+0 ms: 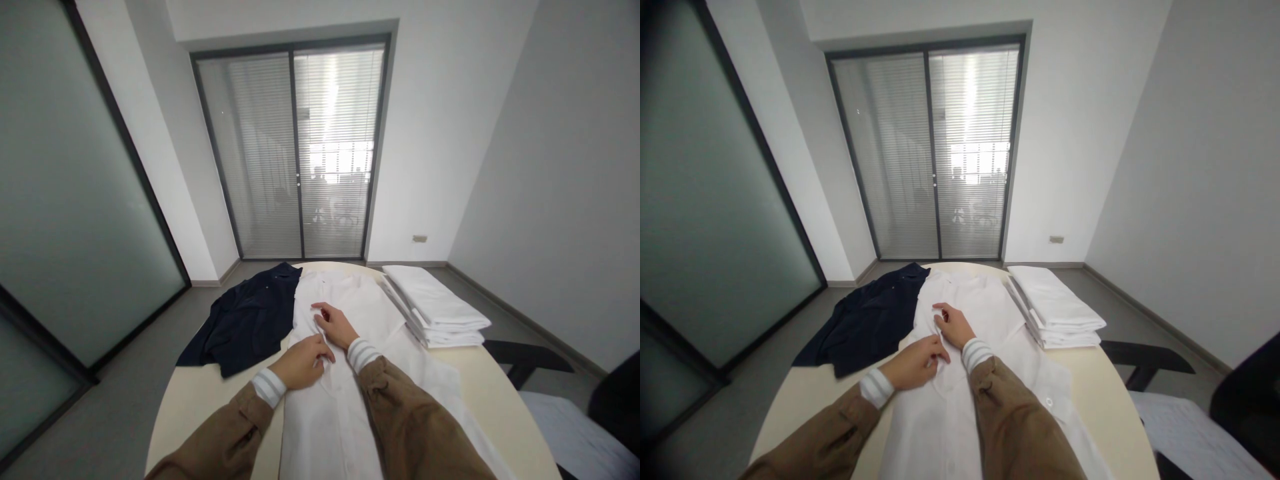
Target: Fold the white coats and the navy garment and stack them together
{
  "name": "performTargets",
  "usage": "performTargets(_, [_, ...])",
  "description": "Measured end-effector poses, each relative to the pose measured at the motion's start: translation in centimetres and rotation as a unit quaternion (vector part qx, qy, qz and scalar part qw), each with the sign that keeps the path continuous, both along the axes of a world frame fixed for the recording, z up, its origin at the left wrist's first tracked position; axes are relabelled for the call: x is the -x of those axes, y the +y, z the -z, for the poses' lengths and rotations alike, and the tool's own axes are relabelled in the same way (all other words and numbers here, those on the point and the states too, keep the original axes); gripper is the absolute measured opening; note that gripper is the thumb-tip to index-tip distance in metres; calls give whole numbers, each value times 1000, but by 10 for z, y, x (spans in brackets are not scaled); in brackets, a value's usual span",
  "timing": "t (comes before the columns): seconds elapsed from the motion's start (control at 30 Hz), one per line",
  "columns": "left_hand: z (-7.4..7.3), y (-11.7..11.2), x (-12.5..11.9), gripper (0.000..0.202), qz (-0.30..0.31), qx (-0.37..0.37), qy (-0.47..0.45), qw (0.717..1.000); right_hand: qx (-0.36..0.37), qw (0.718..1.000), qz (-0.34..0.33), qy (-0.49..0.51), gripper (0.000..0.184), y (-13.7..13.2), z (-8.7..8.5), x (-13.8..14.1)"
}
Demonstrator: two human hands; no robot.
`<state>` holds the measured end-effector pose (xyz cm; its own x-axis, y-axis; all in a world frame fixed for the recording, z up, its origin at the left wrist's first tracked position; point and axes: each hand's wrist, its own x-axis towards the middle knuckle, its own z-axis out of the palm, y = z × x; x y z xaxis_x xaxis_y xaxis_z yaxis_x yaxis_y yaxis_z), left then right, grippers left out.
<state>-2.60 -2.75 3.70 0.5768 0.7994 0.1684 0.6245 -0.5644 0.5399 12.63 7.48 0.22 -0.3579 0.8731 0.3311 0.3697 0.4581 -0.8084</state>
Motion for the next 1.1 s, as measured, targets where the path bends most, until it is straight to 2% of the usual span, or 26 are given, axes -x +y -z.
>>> performTargets(0.17, [-6, -10, 3, 10, 30, -45, 44, 998, -1, 999, -4, -48, 35, -11, -5, -1])
performTargets(0.33, [-3, -12, 1, 14, -10, -51, -20, 998, 40, 999, -16, -17, 39, -10, -8, -6])
performTargets(0.43, [-1, -14, -1, 14, -22, -50, -2, 999, 75, 997, -7, 8, 45, -7, -8, -7])
performTargets(0.53, [-2, -19, -3, 14, 35, -71, 40, 996, 64, 998, 15, 2, 45, -7, -6, -7])
performTargets(0.6, [-4, -24, -4, 21, 81, -88, 56, 991, 47, 998, 26, -23, 45, -7, -4, -7])
performTargets(0.83, [-4, -40, -13, 34, 200, -116, 71, 970, 31, 998, 17, -58, 41, -6, -1, -8])
performTargets(0.97, [-5, -43, -17, 22, 227, -116, 90, 963, 31, 997, 14, -63, 38, -4, 1, -8])
performTargets(1.1, [-7, -45, -18, 21, 201, -88, 75, 973, 29, 998, 11, -58, 37, -3, 2, -8])
